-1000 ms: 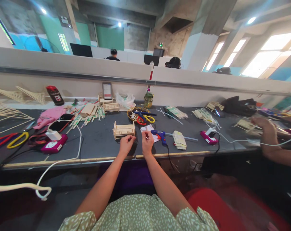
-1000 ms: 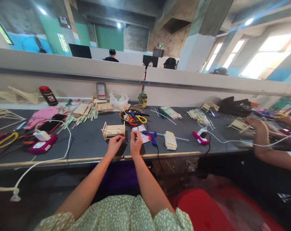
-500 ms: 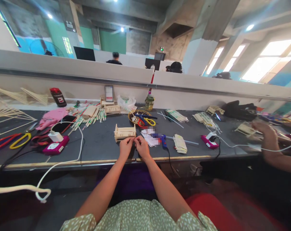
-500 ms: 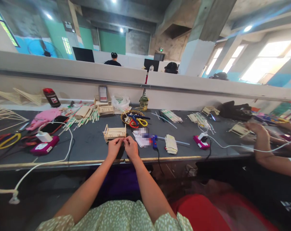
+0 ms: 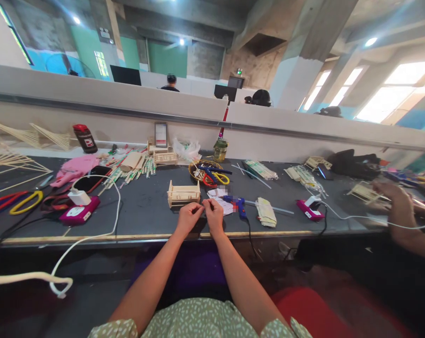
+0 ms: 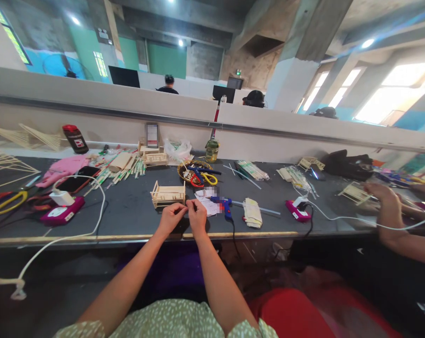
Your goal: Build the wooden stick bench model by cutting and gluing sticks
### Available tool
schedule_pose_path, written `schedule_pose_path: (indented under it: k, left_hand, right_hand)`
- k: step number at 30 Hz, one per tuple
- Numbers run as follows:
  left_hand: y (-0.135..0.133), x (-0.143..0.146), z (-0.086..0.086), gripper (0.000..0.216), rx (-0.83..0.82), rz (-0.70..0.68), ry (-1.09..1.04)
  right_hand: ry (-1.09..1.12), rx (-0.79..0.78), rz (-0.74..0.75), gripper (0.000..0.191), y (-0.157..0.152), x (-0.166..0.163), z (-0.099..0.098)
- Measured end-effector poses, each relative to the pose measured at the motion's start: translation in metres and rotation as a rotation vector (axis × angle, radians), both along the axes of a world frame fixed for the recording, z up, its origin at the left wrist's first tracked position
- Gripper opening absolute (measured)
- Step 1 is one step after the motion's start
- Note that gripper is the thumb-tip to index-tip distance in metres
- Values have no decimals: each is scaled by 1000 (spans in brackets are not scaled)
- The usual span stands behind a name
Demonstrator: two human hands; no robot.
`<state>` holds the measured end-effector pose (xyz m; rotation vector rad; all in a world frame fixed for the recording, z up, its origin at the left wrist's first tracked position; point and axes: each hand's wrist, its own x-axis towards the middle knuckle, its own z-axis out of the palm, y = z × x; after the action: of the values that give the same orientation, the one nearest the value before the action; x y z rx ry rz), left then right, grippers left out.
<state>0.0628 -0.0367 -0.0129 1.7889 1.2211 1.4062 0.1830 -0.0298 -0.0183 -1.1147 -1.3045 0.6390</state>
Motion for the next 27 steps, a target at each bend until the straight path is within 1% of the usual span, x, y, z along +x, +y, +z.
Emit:
schedule_pose_path:
  k: [3,6,9,11,15,18,20,24,27]
  left_hand:
    - [-1,0,1,20,-15,6,-50]
    - [-4,0,2,20,37,25,-53]
    - [-8,0,3,21,133,42,3]
    - [-11,0,2,22,182,54,50]
    - [-15,0,1,26,207,32,130]
    - [-17,0,1,29,218,23,171]
    - [-18,0,2,30,218,16,176]
    - [-19,1,5,27,190,25,131]
    - [-17,1,6,26,163,56,83]
  right_hand:
    - [33,11,-15,30,-1,0,1]
    - [44,-5,15,38,-3,1,0]
    - [45,-50,59,47,-4,2,0]
    - [67,-88,92,49,-5,1,1]
    - [165,-164,147,50,-10,1,5]
    - [148,-130,155,50,-13,2,4]
    - [101,-101,150,52,-14,4,1]
    - [21,-93,110,58,-16,6,-6]
    - [32,-43,4,58,-16,7,-4]
